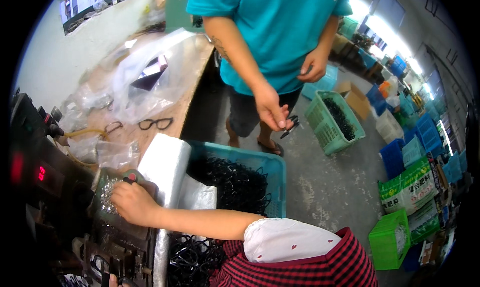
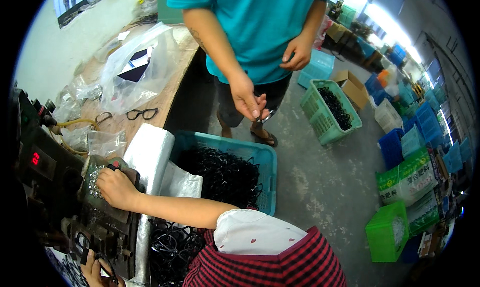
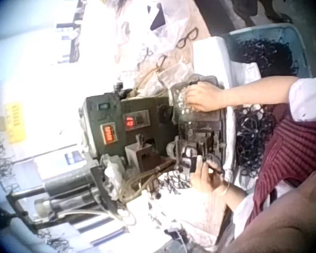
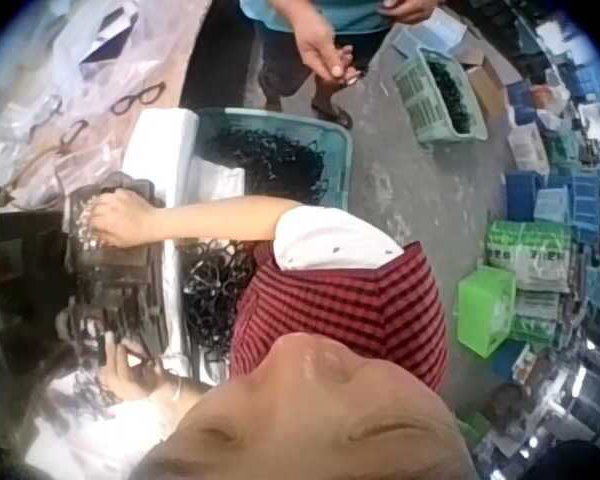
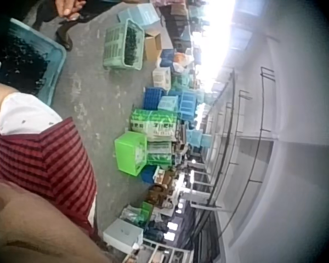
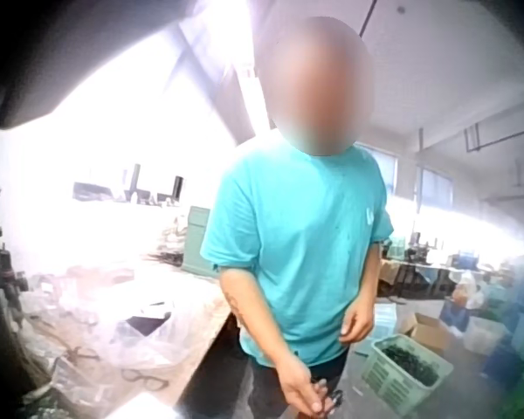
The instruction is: The person assembles eyeglasses by inserting small metal components into the frames using a press machine. They repeatedly pick up frames, place them in the machine, operate the press, and then place the finished glasses into a blue bin.
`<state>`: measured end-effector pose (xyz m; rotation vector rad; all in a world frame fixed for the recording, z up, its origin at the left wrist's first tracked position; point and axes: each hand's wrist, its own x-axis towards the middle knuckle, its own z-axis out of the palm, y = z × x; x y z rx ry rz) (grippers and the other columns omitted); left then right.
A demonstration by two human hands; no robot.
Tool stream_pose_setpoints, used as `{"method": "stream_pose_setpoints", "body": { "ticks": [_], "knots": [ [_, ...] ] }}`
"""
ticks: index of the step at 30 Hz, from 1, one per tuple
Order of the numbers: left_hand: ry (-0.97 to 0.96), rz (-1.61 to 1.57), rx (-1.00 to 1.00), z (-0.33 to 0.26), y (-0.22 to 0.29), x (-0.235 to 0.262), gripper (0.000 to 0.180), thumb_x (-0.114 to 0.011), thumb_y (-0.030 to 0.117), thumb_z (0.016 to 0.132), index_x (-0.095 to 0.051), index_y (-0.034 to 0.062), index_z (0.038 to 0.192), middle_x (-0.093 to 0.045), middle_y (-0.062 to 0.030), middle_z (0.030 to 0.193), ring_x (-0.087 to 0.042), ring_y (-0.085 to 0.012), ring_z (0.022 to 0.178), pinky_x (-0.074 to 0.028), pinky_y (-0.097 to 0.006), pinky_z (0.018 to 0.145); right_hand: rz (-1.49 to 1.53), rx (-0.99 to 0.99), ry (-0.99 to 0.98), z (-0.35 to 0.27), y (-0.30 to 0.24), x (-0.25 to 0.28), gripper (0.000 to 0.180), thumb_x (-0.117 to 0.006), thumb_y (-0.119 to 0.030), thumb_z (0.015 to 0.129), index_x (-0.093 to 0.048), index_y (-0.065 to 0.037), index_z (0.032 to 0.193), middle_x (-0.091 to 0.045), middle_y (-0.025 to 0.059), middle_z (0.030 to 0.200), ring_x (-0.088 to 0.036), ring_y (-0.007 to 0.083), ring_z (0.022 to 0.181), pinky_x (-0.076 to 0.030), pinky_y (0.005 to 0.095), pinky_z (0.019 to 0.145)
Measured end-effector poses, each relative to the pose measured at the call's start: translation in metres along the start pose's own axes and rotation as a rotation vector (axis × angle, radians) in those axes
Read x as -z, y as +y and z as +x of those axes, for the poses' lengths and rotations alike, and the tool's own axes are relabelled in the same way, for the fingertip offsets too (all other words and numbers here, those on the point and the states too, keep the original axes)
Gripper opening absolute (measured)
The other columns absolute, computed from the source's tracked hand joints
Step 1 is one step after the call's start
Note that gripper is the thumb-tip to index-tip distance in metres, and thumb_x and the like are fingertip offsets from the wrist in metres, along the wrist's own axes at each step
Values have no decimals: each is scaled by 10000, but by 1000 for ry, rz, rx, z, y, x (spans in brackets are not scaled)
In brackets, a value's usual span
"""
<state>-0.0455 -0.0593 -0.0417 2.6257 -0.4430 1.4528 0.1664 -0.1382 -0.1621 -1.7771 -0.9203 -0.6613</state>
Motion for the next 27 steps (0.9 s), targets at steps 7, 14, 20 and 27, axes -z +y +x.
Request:
{"method": "stream_pose_setpoints", "body": {
  "ticks": [7, 14, 20, 27],
  "knots": [
    [-207, 13, 144, -30, -20, 8, 250, -630, 303, 849, -626, 55, 877, -731, -150, 987, -585, -245, 621, -410, -345, 565, -18, -272, -160, 20, -11, 23, 98, -612, -148, 765, -675, -73, 769, -667, 145, 807, -646, 362, 764, -520, 467, 659],
    [10, -21, 73, -7, -15, -1, 236, -761, 31, 582, -653, 94, 783, -733, -35, 927, -523, -182, 577, -444, -290, 518, 233, -442, -69, 27, 3, 34, 125, -684, -114, 853, -696, -19, 934, -693, 105, 824, -656, 217, 733, -507, 305, 695],
    [31, -40, 36, -6, -21, 5, 207, -749, 55, 623, -657, 79, 807, -730, -48, 934, -519, -176, 563, -457, -289, 513, 150, -203, -268, 31, -12, 23, 141, -703, -93, 817, -697, -10, 930, -700, 119, 855, -677, 245, 773, -519, 321, 725],
    [77, -85, 294, -38, 16, 11, 292, -698, 36, 699, -654, 27, 987, -683, -148, 1151, -652, -252, 814, -535, -344, 731, 244, -414, -196, 3, -7, 31, 139, -683, -40, 865, -688, 16, 993, -697, 86, 923, -642, 149, 843, -499, 264, 777]
  ]
}}
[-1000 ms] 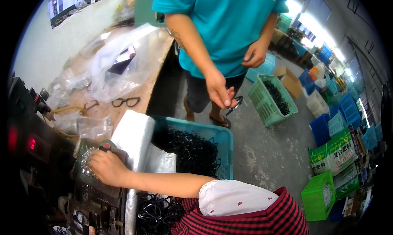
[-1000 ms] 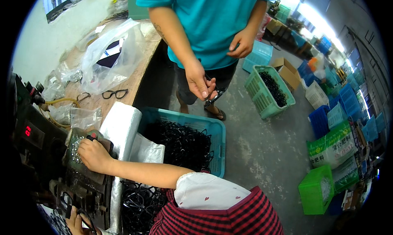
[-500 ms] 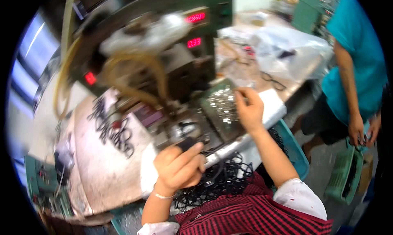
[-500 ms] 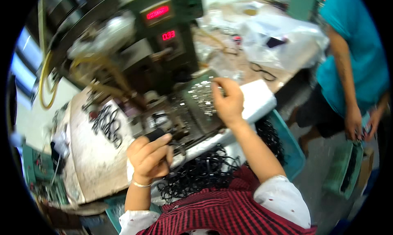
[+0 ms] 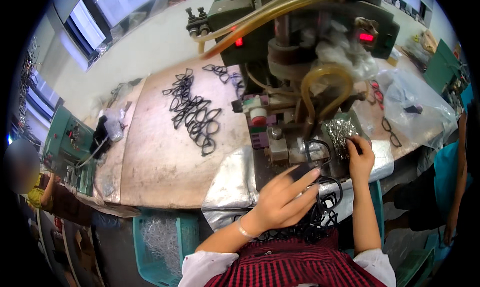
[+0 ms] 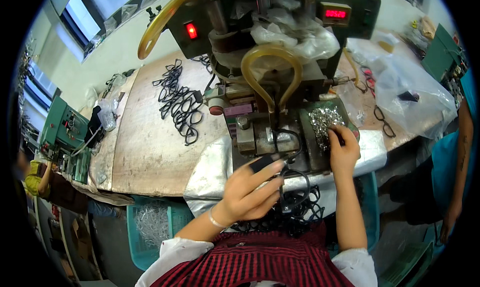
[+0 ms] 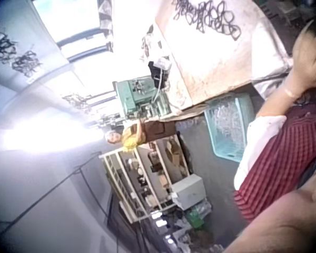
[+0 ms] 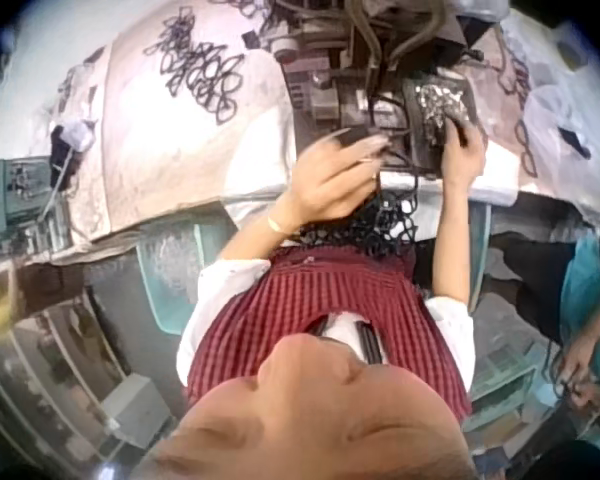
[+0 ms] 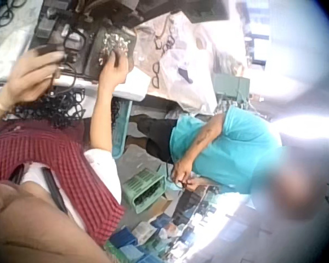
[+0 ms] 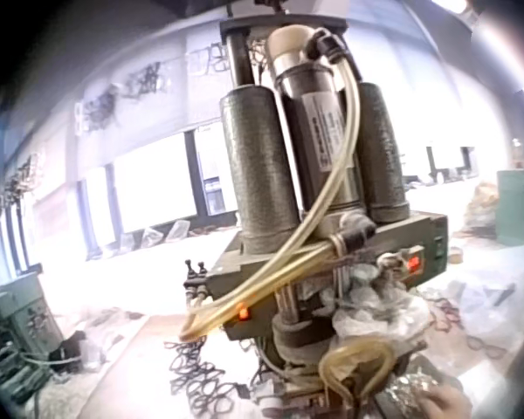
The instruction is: The person assembles eyeglasses by inserting small metal components into the frames using a press machine. They repeatedly pick up frames, place them in the machine, operate the press, and then place the finished glasses into a blue bin.
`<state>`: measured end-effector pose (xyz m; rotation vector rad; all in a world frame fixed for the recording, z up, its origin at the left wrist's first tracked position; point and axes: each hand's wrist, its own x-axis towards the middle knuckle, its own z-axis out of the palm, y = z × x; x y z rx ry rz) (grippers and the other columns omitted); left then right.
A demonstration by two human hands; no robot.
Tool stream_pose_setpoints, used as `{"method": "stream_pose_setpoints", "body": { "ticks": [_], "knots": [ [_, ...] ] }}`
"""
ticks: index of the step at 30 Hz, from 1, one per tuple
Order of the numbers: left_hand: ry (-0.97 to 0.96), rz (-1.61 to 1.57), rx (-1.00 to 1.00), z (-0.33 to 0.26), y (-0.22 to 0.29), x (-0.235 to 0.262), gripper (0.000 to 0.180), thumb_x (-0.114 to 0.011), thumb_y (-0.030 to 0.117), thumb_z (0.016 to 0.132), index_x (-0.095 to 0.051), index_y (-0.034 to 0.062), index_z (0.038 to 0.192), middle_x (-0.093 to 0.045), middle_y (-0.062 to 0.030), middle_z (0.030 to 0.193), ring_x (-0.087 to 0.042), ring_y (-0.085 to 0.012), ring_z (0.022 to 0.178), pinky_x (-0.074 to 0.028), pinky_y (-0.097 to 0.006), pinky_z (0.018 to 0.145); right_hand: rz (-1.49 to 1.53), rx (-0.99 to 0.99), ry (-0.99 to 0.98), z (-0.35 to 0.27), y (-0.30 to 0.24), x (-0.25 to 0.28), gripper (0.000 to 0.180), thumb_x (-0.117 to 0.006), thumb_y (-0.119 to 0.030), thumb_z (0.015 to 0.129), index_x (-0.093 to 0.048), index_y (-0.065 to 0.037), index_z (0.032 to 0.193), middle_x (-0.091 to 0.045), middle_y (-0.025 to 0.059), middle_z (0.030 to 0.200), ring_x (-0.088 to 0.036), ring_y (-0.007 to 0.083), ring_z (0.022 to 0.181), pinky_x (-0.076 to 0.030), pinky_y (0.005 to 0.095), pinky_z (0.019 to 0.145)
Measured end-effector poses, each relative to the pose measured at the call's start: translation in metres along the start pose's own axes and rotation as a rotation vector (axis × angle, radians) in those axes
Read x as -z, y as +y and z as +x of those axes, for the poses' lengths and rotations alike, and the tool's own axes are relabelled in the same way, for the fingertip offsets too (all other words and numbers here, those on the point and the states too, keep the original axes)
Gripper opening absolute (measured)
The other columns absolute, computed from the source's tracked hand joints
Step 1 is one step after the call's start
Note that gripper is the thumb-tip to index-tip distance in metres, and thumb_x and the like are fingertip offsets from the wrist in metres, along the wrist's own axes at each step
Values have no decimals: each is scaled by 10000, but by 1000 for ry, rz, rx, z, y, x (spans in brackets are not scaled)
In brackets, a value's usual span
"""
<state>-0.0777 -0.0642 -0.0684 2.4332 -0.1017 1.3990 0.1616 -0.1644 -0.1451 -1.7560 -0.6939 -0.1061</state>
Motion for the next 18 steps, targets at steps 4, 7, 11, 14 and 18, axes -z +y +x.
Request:
{"method": "stream_pose_setpoints", "body": {
  "ticks": [4, 7, 11, 14, 18],
  "knots": [
    [209, 574, 279, -32, -57, 59, 206, -698, -13, 768, -641, 29, 962, -680, -145, 1082, -647, -316, 928, -496, -399, 848, 110, -82, -48, -13, -4, 24, 126, -686, -22, 852, -691, 19, 971, -693, 83, 911, -640, 144, 849, -499, 266, 786],
    [69, 730, 448, -28, -143, 92, 108, -694, 69, 791, -668, 29, 889, -646, -154, 1088, -561, -344, 963, -449, -414, 841, 86, 2, -106, -6, -34, 22, 127, -684, -9, 832, -696, 18, 956, -694, 89, 905, -649, 161, 852, -498, 274, 789],
    [-167, 1032, 617, -53, -220, 87, 186, -700, 215, 782, -691, 35, 826, -637, -161, 1097, -546, -357, 1021, -441, -435, 878, 115, 115, -157, 6, -51, -4, 133, -691, -6, 800, -710, 8, 930, -697, 103, 899, -662, 206, 860, -490, 290, 800],
    [-233, 1208, 848, -76, -235, 72, 223, -691, 248, 759, -691, 26, 779, -637, -169, 1087, -540, -361, 1037, -441, -439, 890, 67, -1, -162, 1, -36, -3, 141, -693, -9, 797, -709, 6, 936, -694, 105, 897, -657, 207, 854, -490, 290, 793],
    [-202, 935, 976, -121, -226, 88, 192, -666, 202, 725, -681, 12, 740, -632, -184, 1114, -523, -372, 1064, -435, -432, 921, 107, -131, -87, -26, -27, 39, 141, -699, -7, 784, -707, 13, 923, -683, 81, 888, -637, 174, 831, -486, 284, 786]
  ]
}}
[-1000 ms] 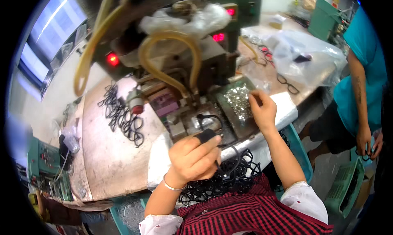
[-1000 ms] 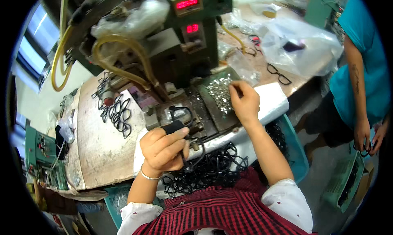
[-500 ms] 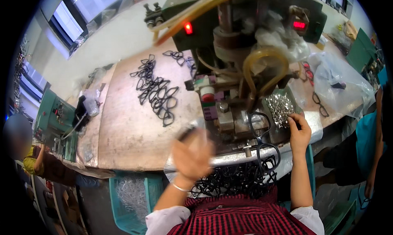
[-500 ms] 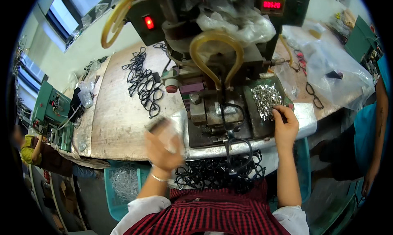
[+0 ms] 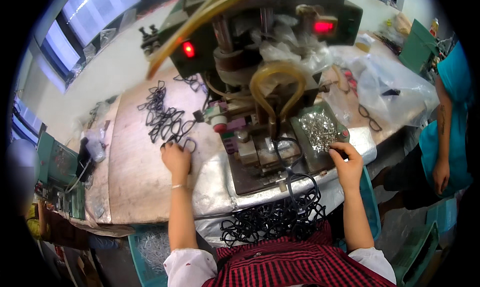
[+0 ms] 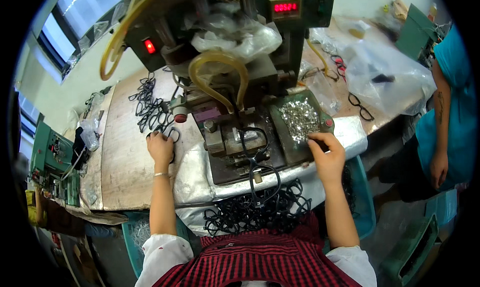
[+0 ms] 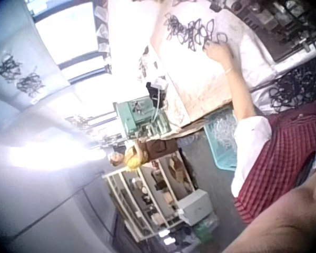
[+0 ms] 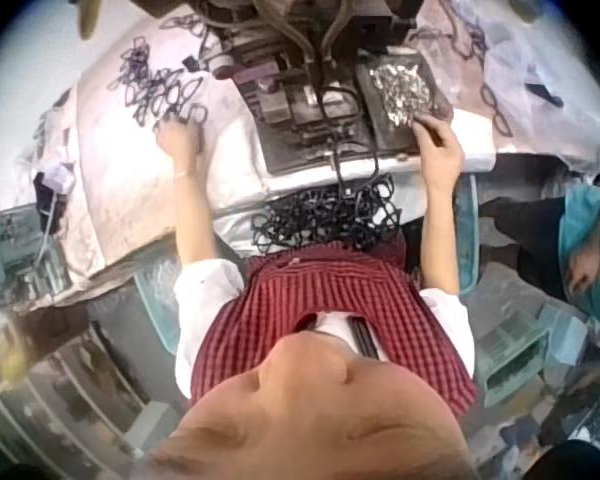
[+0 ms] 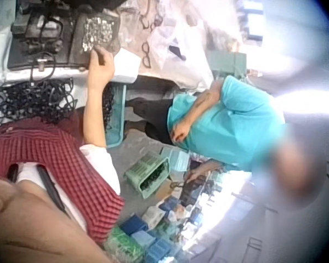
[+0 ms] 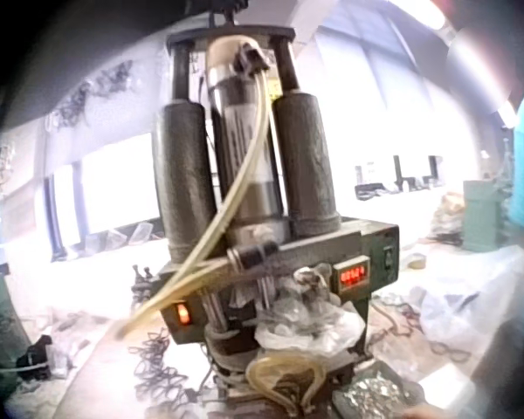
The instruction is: The person assembles eyeglasses by inserting small metal components into the frames using a press machine. They repeatedly pick up frames, place them in the machine, operate the press, and then place the finished glasses into a blue bin.
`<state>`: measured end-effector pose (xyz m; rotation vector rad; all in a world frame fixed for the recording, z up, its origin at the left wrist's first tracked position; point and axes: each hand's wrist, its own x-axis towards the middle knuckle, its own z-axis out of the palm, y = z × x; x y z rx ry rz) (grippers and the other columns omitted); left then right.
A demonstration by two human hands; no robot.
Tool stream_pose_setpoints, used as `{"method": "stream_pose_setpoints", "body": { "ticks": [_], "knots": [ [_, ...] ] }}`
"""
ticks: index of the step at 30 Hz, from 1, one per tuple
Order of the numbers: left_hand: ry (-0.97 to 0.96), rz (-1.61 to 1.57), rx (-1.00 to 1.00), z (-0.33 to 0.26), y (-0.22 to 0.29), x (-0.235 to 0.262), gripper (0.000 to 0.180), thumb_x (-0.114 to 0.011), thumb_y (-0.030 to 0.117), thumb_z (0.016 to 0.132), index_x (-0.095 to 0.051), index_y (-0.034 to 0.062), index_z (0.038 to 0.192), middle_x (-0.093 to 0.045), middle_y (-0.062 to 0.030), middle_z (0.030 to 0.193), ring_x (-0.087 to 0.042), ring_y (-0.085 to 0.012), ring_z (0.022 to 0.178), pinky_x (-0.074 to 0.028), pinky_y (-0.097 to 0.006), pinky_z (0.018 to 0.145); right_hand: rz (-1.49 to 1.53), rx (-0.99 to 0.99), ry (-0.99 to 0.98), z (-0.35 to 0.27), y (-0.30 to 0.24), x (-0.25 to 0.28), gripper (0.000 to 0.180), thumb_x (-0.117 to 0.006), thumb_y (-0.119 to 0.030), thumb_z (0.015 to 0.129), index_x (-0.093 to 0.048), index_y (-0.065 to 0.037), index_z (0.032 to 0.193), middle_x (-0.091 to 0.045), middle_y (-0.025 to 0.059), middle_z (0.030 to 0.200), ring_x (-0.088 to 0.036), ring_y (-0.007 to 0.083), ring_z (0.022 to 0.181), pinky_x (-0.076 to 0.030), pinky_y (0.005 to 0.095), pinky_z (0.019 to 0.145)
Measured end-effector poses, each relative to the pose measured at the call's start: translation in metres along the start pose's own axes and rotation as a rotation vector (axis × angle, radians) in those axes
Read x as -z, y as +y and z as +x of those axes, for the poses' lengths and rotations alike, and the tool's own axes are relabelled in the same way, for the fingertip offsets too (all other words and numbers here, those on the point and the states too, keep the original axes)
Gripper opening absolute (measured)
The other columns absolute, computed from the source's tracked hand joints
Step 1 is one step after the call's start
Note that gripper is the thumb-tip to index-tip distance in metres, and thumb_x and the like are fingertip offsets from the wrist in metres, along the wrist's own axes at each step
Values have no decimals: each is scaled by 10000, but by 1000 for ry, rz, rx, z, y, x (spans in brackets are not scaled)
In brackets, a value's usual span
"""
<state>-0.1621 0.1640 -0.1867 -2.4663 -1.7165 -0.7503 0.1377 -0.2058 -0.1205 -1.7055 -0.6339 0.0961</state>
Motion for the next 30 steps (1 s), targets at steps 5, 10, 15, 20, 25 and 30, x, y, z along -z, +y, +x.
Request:
{"method": "stream_pose_setpoints", "body": {
  "ticks": [5, 10, 15, 20, 25, 30],
  "knots": [
    [262, -364, -196, -11, 10, 27, 150, -693, 107, 800, -596, -8, 800, -646, -185, 1066, -529, -357, 998, -424, -417, 909, 27, 34, -231, -1, -45, 15, 149, -713, -30, 787, -717, 10, 930, -690, 76, 895, -641, 167, 836, -490, 282, 789],
    [43, -1249, 205, -15, 47, 41, 242, -591, 225, 980, -471, 58, 852, -509, -9, 778, -516, -73, 625, -436, -206, 503, 155, 110, -347, 44, -92, -45, 318, -723, -42, 771, -637, 10, 1073, -683, 75, 892, -644, 147, 860, -496, 279, 807],
    [-13, -1454, 260, -55, 78, 54, 142, -580, 184, 985, -493, 74, 964, -610, -58, 866, -652, -147, 754, -531, -246, 607, 390, 47, -344, 32, -94, -64, 412, -703, -32, 769, -570, 35, 1153, -673, 70, 857, -631, 130, 804, -490, 274, 767],
    [243, -1752, -349, -57, 146, 169, 134, -515, 43, 977, -530, 30, 1109, -640, -127, 1012, -632, -206, 888, -561, -343, 814, 516, -66, -416, 33, -102, -68, 460, -691, 19, 786, -534, 34, 1218, -667, 55, 822, -616, 89, 799, -479, 243, 746],
    [325, -1396, -530, -42, 196, 188, 139, -536, -19, 943, -511, -16, 1080, -610, -117, 998, -632, -199, 871, -502, -325, 867, 830, -206, -387, 16, -110, -79, 460, -675, 32, 824, -533, 21, 1261, -669, 30, 881, -604, 68, 836, -471, 210, 773],
    [360, -1232, -667, -66, 185, 193, 66, -516, -46, 920, -503, -19, 978, -592, -142, 902, -618, -214, 847, -493, -338, 795, 508, 128, -396, 1, -111, -52, 437, -661, -49, 851, -565, -41, 1277, -684, 79, 1061, -630, 162, 1024, -489, 295, 896]
  ]
}}
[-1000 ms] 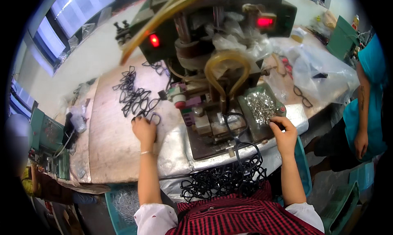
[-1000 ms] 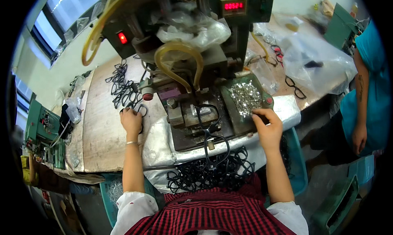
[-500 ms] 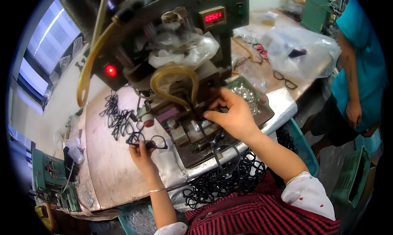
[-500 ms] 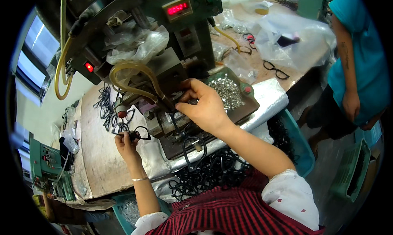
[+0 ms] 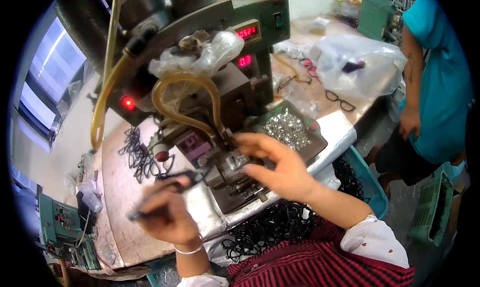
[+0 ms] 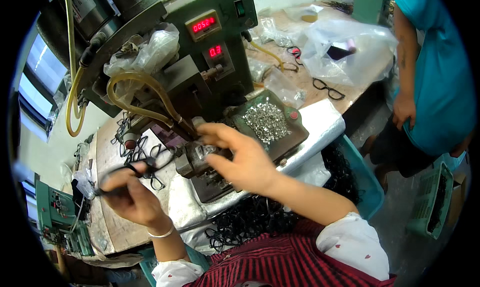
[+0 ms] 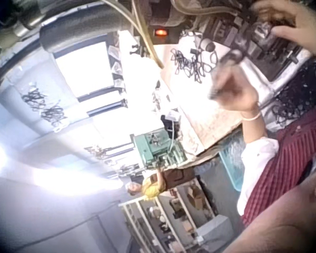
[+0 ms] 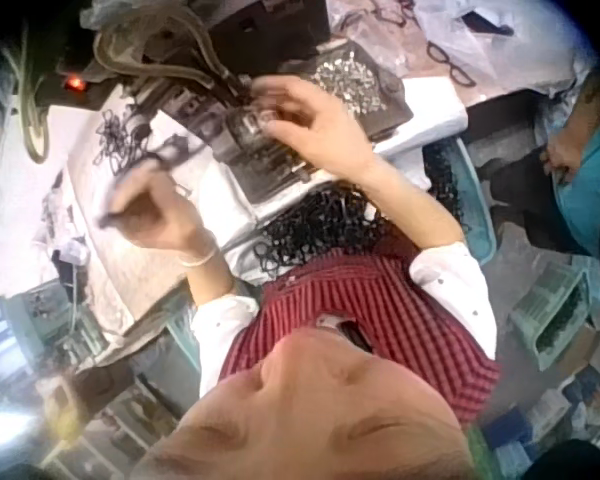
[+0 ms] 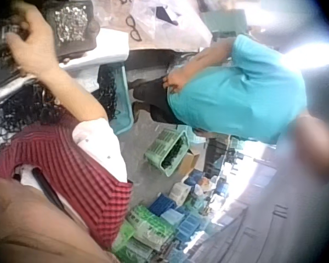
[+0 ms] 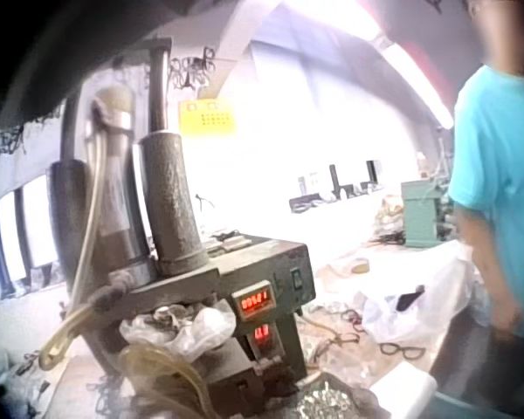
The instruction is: The person assembles eyeglasses by inserting small metal components into the frames using a press machine. They repeatedly pick up frames, place them in the machine, operate the press, and then place the finished glasses into a blue bin.
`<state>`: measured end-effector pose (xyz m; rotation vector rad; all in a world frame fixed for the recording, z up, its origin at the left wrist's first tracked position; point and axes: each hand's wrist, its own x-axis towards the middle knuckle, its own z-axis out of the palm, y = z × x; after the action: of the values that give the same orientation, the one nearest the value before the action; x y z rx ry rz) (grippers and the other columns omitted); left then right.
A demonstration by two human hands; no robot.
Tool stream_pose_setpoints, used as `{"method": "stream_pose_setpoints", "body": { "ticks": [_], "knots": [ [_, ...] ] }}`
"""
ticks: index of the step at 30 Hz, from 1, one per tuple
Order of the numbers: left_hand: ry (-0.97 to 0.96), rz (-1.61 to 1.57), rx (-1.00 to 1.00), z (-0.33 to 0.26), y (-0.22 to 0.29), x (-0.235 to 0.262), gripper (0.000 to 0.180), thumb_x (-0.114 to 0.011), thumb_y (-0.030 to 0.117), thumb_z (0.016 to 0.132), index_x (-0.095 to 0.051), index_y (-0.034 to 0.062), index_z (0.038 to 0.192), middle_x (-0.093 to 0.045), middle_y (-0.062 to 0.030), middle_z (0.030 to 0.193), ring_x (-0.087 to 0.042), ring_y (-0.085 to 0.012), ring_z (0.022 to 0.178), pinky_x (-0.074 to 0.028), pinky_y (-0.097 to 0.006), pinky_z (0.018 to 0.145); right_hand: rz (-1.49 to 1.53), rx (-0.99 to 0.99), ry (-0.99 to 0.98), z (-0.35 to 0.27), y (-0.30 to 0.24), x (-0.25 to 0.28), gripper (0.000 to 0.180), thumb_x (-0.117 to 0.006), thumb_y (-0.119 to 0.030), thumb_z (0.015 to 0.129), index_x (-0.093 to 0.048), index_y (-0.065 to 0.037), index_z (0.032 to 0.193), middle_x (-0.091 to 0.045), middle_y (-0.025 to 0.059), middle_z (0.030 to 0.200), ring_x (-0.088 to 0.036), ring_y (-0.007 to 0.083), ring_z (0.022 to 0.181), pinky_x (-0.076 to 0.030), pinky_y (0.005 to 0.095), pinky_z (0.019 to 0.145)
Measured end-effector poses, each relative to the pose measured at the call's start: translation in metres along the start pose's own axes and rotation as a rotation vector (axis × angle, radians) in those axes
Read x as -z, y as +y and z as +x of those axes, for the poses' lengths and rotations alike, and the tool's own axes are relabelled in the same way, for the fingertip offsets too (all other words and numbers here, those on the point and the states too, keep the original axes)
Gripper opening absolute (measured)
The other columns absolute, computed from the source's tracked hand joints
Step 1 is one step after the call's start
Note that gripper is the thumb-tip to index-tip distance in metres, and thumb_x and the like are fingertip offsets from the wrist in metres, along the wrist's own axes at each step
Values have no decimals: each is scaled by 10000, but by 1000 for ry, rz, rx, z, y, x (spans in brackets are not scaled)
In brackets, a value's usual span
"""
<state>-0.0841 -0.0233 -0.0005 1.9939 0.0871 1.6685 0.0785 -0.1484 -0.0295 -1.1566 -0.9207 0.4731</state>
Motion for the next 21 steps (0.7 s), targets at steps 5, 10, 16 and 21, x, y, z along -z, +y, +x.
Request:
{"method": "stream_pose_setpoints", "body": {
  "ticks": [5, 10, 16, 21],
  "knots": [
    [-431, 104, -392, -26, -2, -8, 167, -756, 53, 688, -659, 32, 823, -713, -141, 1066, -526, -189, 568, -417, -279, 459, -1306, 9, 322, -10, 77, 91, 262, -739, -163, 743, -719, -75, 989, -576, 214, 1256, -447, 385, 1294, -388, 506, 1027],
    [-558, 225, -536, -28, -9, -37, 187, -725, 50, 669, -637, 80, 831, -690, -98, 1048, -584, -207, 720, -532, -304, 605, -1185, 262, 344, 11, 84, 103, 117, -716, -138, 766, -686, -68, 855, -645, 157, 1108, -570, 339, 1123, -469, 420, 895],
    [-539, 178, -549, -32, -15, -40, 145, -729, 70, 693, -654, 75, 817, -695, -65, 972, -628, -203, 753, -571, -311, 640, -968, 34, 402, 10, 96, 99, 91, -718, -158, 773, -686, -86, 819, -654, 88, 887, -616, 305, 892, -493, 397, 774],
    [-503, 165, -543, -32, -19, -42, 209, -751, 56, 683, -655, 62, 869, -711, -75, 991, -647, -235, 755, -567, -333, 645, -1184, 316, 224, 58, 123, 67, 117, -707, -144, 722, -661, -104, 822, -586, 103, 903, -571, 311, 926, -482, 450, 732]
  ]
}}
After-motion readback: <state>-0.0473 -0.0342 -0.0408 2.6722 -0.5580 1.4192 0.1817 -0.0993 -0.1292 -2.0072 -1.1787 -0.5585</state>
